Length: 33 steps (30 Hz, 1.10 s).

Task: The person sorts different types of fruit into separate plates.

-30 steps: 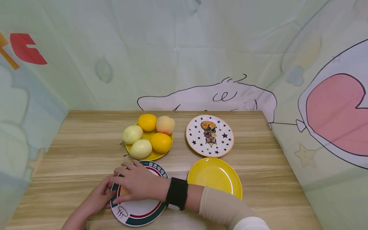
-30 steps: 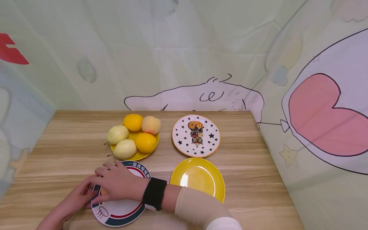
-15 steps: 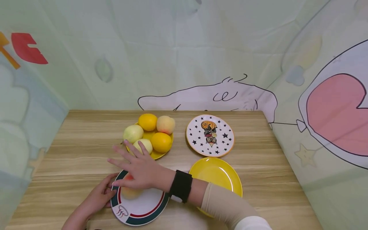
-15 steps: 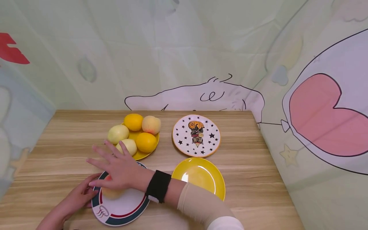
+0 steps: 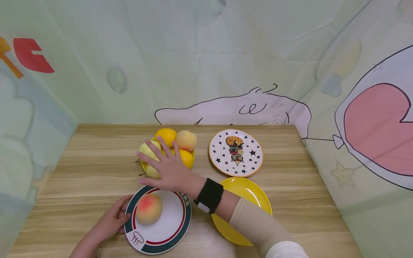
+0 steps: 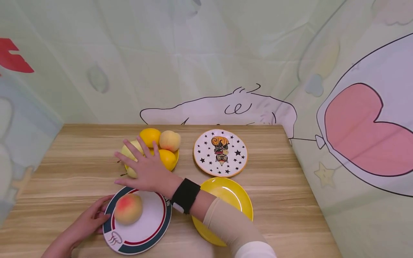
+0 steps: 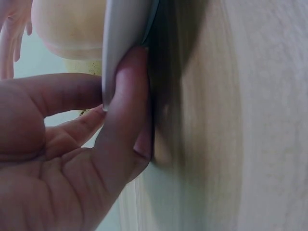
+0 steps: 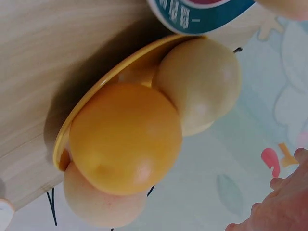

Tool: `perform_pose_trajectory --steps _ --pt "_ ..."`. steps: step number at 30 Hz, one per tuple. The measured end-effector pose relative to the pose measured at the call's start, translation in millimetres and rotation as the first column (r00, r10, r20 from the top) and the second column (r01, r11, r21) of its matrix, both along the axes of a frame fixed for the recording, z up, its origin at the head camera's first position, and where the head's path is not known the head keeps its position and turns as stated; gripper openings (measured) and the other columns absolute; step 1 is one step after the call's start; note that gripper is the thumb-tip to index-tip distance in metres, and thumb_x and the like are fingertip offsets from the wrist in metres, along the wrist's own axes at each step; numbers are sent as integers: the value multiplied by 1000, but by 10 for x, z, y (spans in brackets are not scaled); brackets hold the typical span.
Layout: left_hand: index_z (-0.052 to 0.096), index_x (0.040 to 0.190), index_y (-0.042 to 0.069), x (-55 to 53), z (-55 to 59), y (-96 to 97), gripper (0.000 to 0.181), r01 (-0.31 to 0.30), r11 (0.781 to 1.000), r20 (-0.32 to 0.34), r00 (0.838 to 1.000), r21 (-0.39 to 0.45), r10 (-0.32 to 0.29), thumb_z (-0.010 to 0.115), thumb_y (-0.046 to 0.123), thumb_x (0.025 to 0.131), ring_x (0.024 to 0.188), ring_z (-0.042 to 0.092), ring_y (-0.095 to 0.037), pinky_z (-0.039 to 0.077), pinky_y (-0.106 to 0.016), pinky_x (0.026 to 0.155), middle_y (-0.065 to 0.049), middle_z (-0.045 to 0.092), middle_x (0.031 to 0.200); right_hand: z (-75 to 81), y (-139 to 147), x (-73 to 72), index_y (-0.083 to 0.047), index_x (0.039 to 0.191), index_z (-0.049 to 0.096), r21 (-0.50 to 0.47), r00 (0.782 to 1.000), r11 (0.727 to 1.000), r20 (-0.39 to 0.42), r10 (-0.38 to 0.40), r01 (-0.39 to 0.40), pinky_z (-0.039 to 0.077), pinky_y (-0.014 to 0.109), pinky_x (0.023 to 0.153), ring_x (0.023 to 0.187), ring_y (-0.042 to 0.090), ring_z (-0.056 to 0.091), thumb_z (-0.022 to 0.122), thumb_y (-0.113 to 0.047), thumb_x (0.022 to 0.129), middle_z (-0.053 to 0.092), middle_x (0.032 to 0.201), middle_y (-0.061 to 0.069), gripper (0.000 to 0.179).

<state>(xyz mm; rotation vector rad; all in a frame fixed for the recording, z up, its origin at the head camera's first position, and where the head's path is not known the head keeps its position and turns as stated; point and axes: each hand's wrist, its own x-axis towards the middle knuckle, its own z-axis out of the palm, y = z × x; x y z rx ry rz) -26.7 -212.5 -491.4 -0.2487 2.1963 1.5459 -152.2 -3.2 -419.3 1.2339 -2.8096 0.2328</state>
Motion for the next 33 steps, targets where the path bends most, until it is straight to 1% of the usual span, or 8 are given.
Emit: perform_pose_trajectory --steps 4,6,11,14,18,21,25,33 --pt "29 144 3 -1 -5 2 58 -5 1000 3 1000 5 5 47 -9 90 74 55 -18 57 -35 56 -19 47 104 34 40 -80 -44 149 3 2 999 999 -24 -44 44 2 63 113 145 26 -18 33 -75 84 -18 157 -9 78" --pt "28 144 4 0 -9 3 58 -9 1000 6 1000 10 9 46 -9 90 75 56 -18 57 -35 56 -19 47 104 42 63 -121 -44 149 3 -3 998 998 -27 -61 60 2 63 113 145 26 -19 34 -76 84 -18 157 -9 79" --pt "29 144 6 1 -26 0 58 -16 1000 12 1000 4 16 46 -8 91 76 55 -18 57 -35 56 -18 46 105 60 133 -235 -43 149 4 -34 995 995 2 -98 98 2 64 112 143 24 -24 35 -74 84 -22 156 -10 78" --pt "30 144 6 -1 -35 -3 57 -17 1000 11 1000 -6 17 46 -8 91 76 54 -18 57 -35 56 -18 46 105 76 176 -316 -41 150 9 -54 993 991 3 -121 121 3 65 111 144 26 -20 36 -73 85 -16 158 -8 77" --pt "30 144 6 -4 -37 -7 57 -13 1000 8 1000 -14 13 47 -7 91 76 54 -18 57 -35 55 -17 46 105 66 240 -433 -43 149 5 -76 985 982 24 -171 173 6 66 110 145 30 -17 36 -73 84 -13 159 -6 78" --pt "29 145 5 -7 -43 -12 57 -10 1000 4 1000 -17 10 47 -7 92 76 54 -17 57 -35 56 -17 46 105 49 287 -519 -46 148 1 -102 972 967 59 -228 233 8 66 110 145 32 -14 38 -74 83 -15 158 -7 81" --pt "29 145 6 -7 -37 -9 57 -15 1000 6 1000 -21 16 47 -6 92 76 54 -17 56 -34 55 -16 46 105 39 330 -634 -45 149 3 -155 949 937 104 -298 312 13 66 110 145 36 -8 42 -76 80 -13 158 -7 85" --pt "29 144 5 0 8 6 57 -13 1000 16 1000 -12 13 47 -7 92 76 55 -18 57 -35 56 -17 46 106 29 379 -797 -38 151 12 -235 923 893 127 -365 385 18 63 111 144 40 2 50 -77 75 -2 159 2 93"
